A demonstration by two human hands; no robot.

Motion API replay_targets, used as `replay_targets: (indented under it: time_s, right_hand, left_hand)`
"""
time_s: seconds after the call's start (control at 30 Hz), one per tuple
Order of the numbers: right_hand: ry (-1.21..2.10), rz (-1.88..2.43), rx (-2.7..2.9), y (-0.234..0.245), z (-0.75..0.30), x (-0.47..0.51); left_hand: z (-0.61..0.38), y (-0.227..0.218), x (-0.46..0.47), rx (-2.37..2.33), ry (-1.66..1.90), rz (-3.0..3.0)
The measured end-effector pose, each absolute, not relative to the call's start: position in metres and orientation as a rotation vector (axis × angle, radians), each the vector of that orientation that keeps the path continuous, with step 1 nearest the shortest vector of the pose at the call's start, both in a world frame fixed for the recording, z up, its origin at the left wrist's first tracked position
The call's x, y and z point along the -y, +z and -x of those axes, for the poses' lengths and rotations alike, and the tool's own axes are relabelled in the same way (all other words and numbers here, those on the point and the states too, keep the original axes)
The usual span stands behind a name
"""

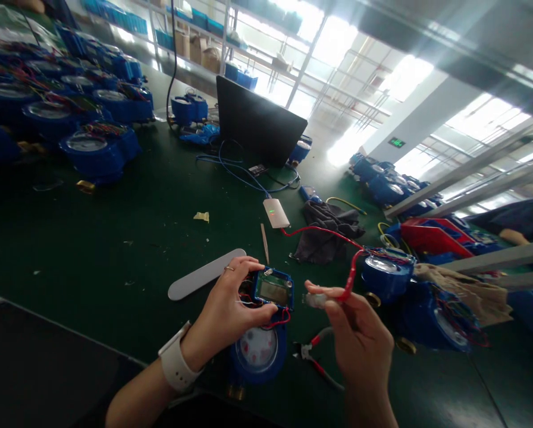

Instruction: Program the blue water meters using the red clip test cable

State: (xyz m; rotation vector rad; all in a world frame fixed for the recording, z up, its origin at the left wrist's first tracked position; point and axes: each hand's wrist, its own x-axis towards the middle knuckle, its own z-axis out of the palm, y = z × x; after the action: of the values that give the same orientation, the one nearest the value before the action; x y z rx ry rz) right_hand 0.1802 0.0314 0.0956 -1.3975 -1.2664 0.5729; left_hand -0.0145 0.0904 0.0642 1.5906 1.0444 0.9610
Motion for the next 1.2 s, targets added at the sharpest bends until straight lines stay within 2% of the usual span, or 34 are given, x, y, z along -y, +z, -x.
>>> replay_targets:
  time_s: [0.17, 0.3, 0.53, 0.93, 1.2]
  right_hand:
    - [0.804, 1.145, 1.084, 0.103, -0.179, -0.038]
    - [0.867, 1.066, 1.048, 0.103, -0.173, -0.040]
    - [0.876, 0.995, 1.068, 0.102, -0.166, -0.035]
    - [1.030, 0.860, 0.874, 0.099, -0.156, -0.038]
    - [0.963, 0.854, 0.702, 0.094, -0.185, -0.041]
  left_hand:
    - [0.023, 0.069, -0.083, -1.066, 1.004, -1.570]
    - [0.028, 0.097, -0.069, -1.110, 1.204, -1.699]
    - [0.002, 0.130, -0.065, -0.592, 0.651, -1.076]
    - [-0.011, 0.123, -0.055, -0.638, 0.602, -1.038]
    - [-0.002, 0.128, -0.059, -0.817, 0.572, -1.086]
